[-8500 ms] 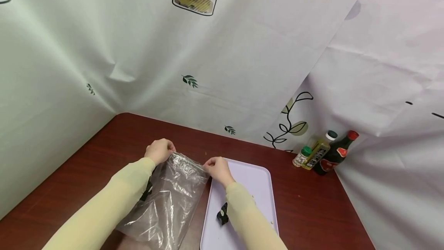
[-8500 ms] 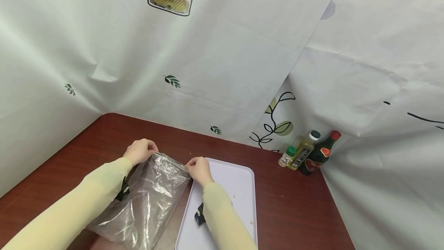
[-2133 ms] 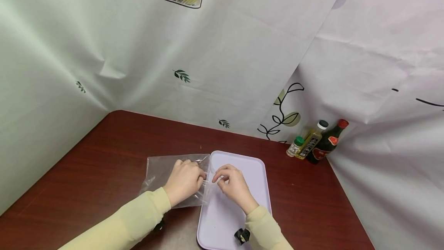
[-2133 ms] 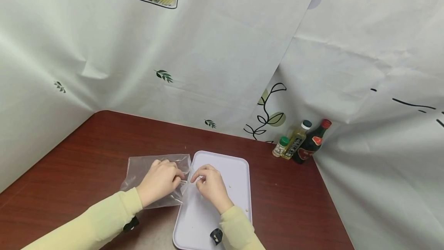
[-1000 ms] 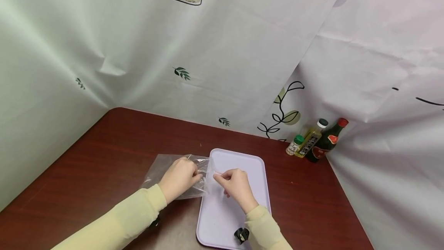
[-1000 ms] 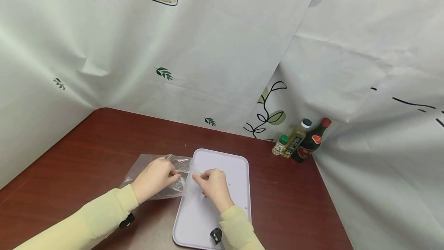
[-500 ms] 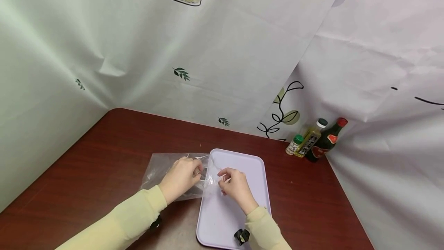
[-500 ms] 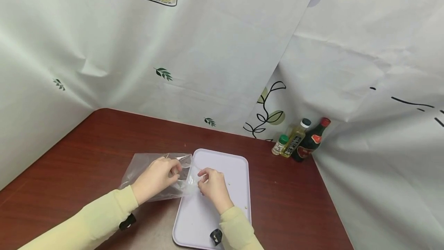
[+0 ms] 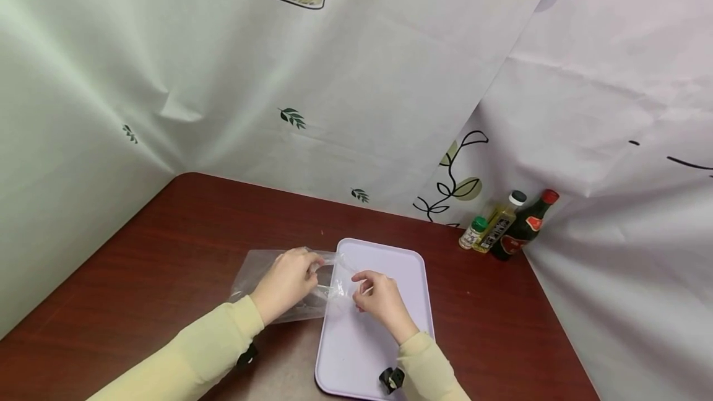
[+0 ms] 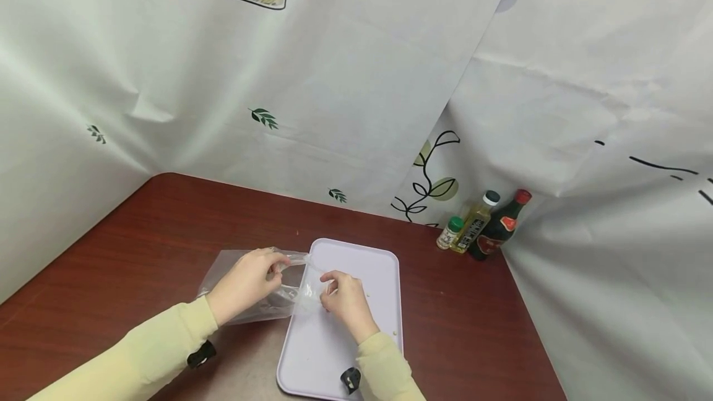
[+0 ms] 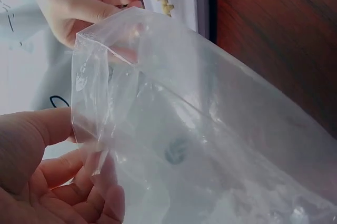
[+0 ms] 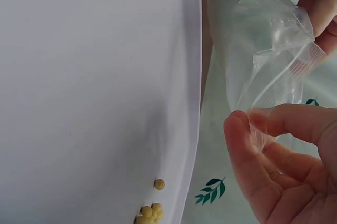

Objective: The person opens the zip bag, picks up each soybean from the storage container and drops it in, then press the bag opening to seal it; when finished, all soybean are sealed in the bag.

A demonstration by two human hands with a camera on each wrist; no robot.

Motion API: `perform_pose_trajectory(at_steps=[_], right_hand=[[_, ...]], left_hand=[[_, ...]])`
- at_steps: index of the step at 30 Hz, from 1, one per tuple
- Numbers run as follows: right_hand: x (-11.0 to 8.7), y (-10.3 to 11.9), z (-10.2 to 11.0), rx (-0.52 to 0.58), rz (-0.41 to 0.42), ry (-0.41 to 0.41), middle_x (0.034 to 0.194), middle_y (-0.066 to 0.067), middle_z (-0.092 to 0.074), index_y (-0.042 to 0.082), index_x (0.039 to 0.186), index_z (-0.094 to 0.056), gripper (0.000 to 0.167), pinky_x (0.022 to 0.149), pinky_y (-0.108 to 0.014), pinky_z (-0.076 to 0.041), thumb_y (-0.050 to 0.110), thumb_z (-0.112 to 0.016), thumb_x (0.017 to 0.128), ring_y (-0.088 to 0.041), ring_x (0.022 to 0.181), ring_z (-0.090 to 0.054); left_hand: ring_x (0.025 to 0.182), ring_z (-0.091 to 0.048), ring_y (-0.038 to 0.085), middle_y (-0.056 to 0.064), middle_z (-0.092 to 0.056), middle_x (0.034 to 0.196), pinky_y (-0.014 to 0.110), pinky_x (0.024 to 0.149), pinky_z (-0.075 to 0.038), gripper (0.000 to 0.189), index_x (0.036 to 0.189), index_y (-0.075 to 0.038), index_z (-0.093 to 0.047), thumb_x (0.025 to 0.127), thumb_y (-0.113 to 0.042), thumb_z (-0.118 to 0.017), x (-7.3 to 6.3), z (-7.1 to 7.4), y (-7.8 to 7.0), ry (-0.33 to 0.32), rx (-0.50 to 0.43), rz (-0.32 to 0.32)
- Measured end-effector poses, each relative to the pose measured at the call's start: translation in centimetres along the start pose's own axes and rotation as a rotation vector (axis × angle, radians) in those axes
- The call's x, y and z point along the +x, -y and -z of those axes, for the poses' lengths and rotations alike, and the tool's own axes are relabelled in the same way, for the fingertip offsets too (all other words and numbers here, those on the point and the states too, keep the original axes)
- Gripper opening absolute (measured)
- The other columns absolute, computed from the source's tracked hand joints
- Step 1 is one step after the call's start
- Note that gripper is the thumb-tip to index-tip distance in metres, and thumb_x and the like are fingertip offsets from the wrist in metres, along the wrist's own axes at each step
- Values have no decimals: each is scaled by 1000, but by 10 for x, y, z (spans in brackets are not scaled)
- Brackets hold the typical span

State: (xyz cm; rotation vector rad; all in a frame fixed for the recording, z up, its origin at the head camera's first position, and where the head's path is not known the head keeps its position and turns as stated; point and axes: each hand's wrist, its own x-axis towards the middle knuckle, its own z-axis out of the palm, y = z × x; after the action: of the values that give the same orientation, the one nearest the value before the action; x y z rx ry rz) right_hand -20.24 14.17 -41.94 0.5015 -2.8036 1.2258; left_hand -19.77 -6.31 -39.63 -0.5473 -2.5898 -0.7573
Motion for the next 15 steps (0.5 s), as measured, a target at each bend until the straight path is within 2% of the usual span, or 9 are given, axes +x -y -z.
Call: perform_pose_trajectory(at_steps=[4, 9, 15], right_hand=[[0, -2, 3, 9, 6, 6, 69, -5, -64, -5, 101, -67, 29, 49, -20, -47, -7, -63, 72, -9, 51, -62], [-1, -5, 5, 25, -5, 20, 71, -5, -64, -5, 104, -66, 30, 50, -20, -48, -7, -64, 74, -10, 53, -62], [-2, -8, 6, 33, -24, 11, 71, -8, -64, -3, 105, -67, 29, 50, -20, -48, -5, -64, 76, -11, 53, -63]], left_hand=[[75, -61, 21, 8, -65, 85, 33, 65, -50, 23, 93, -3, -72, 72, 4, -65, 2, 0, 0, 1, -19, 42], [77, -59, 18, 11, -67, 93, 29, 64, -46, 25, 97, -3, -72, 74, 4, -63, 4, 0, 1, 12, -33, 74], [69, -50, 13, 7, -65, 87, 26, 62, -43, 26, 97, -4, -72, 74, 4, -63, 4, 2, 3, -6, -46, 59]])
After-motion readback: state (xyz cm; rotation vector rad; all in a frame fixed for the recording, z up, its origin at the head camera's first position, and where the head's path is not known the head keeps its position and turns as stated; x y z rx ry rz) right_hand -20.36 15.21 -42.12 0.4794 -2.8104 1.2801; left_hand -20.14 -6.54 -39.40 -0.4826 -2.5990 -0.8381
